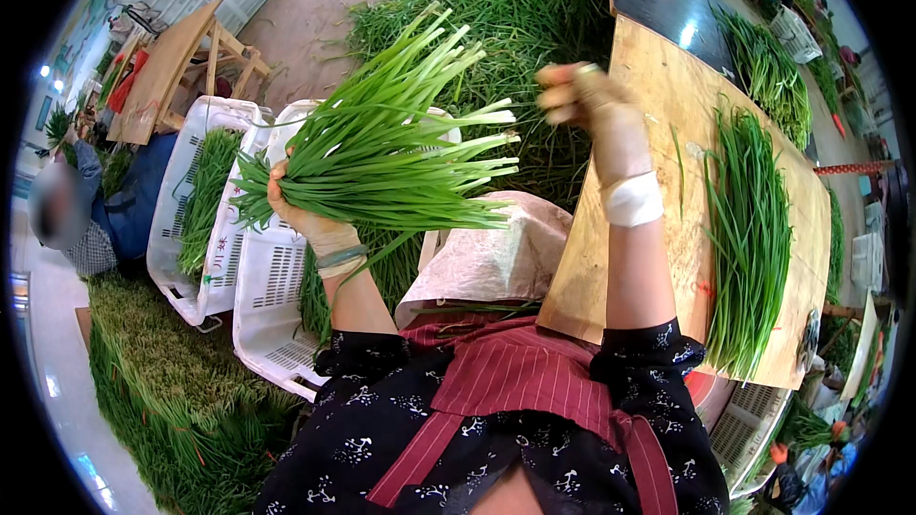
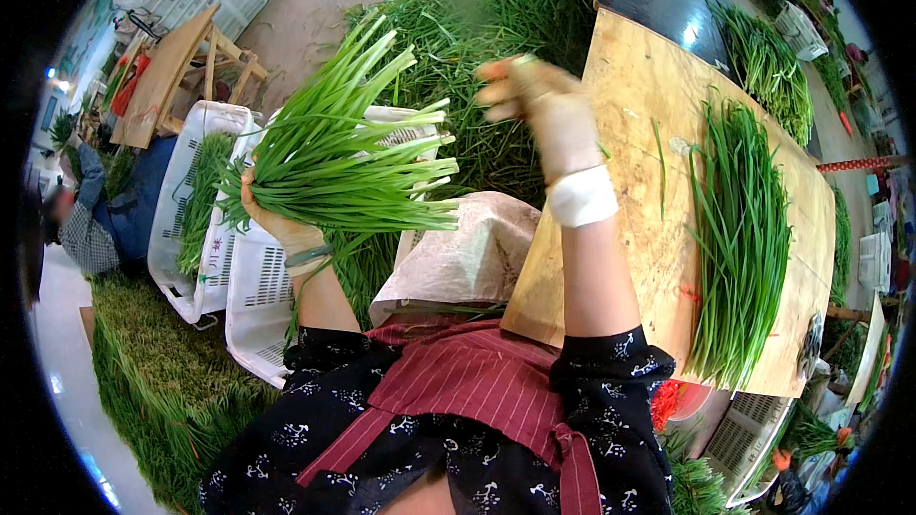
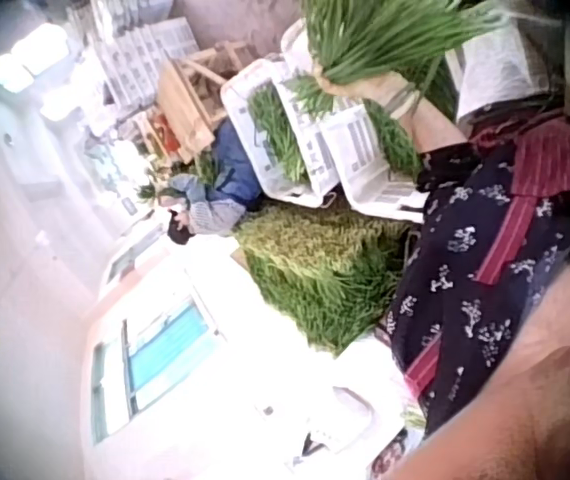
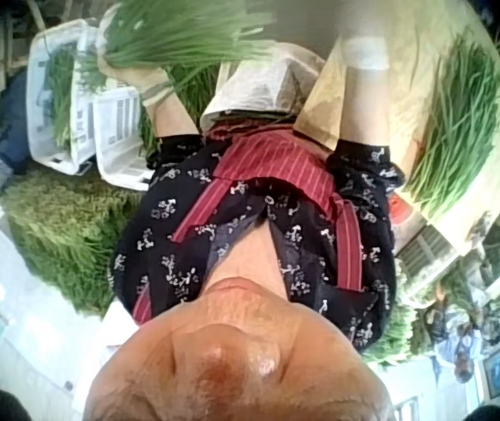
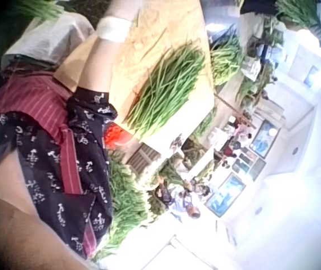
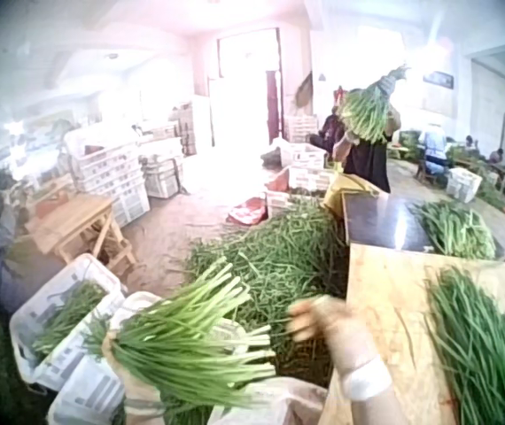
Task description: The person sorts green onions by hand, aligns them on a wooden board, ties them into bundles using red strings, and places the finished bundles into white plastic crates.
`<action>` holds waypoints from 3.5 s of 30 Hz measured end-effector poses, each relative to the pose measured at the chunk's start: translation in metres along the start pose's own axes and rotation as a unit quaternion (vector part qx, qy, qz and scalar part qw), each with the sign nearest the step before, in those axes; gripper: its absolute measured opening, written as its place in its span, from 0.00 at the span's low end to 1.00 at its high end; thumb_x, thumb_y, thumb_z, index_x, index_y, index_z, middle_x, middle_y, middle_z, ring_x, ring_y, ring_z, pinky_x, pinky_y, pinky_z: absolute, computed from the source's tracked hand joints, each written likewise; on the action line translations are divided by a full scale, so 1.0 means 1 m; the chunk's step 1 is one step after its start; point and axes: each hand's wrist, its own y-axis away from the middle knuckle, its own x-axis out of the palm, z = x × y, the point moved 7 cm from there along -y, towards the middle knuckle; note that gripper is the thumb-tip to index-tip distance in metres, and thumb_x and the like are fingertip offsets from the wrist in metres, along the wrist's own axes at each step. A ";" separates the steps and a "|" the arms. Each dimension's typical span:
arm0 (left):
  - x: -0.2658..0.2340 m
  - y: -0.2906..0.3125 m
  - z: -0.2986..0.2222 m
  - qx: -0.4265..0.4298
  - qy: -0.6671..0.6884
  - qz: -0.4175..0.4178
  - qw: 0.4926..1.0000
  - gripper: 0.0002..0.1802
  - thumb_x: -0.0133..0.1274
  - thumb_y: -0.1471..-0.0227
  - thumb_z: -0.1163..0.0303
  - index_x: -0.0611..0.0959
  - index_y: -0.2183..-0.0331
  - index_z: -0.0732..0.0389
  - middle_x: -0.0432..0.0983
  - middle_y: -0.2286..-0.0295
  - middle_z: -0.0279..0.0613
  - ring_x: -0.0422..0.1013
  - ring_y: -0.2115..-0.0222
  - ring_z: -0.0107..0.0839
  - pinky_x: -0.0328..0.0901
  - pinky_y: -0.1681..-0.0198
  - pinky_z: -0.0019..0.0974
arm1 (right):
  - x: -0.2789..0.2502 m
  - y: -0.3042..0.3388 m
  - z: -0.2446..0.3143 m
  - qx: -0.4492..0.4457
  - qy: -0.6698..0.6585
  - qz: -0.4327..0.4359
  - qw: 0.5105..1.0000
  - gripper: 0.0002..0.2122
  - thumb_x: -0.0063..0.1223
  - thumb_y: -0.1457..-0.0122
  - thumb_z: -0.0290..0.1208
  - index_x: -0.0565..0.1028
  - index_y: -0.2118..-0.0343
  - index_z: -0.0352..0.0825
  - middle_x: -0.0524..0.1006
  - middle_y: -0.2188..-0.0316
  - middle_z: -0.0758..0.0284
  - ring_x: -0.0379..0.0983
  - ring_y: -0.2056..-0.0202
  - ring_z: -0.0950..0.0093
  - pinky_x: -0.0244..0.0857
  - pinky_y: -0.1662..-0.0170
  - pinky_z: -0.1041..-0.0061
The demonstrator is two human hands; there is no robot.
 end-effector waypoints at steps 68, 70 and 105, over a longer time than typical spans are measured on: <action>-0.002 -0.009 -0.051 0.101 -0.102 0.043 0.989 0.06 0.43 0.51 0.63 0.72 0.74 0.53 0.70 0.69 0.32 0.66 0.64 0.30 0.61 0.55 0.46 | 0.019 0.047 -0.082 0.199 0.100 0.137 0.965 0.10 0.49 0.46 0.29 0.74 0.65 0.27 0.76 0.74 0.61 0.73 0.74 0.75 0.67 0.66 0.78; -0.021 -0.015 -0.063 0.117 -0.198 -0.043 0.972 0.13 0.41 0.51 0.58 0.73 0.65 0.53 0.69 0.61 0.39 0.66 0.59 0.35 0.62 0.54 0.50 | -0.027 0.027 -0.086 0.196 0.214 0.122 0.949 0.13 0.49 0.46 0.31 0.71 0.61 0.28 0.76 0.73 0.59 0.74 0.74 0.73 0.68 0.66 0.75; -0.046 -0.058 0.047 -0.031 -0.120 -0.261 0.957 0.15 0.43 0.59 0.67 0.79 0.67 0.57 0.75 0.64 0.44 0.70 0.63 0.41 0.63 0.58 0.48 | -0.038 0.037 -0.044 0.069 -0.025 0.000 0.997 0.10 0.47 0.43 0.32 0.74 0.74 0.30 0.72 0.81 0.70 0.63 0.81 0.83 0.59 0.74 0.84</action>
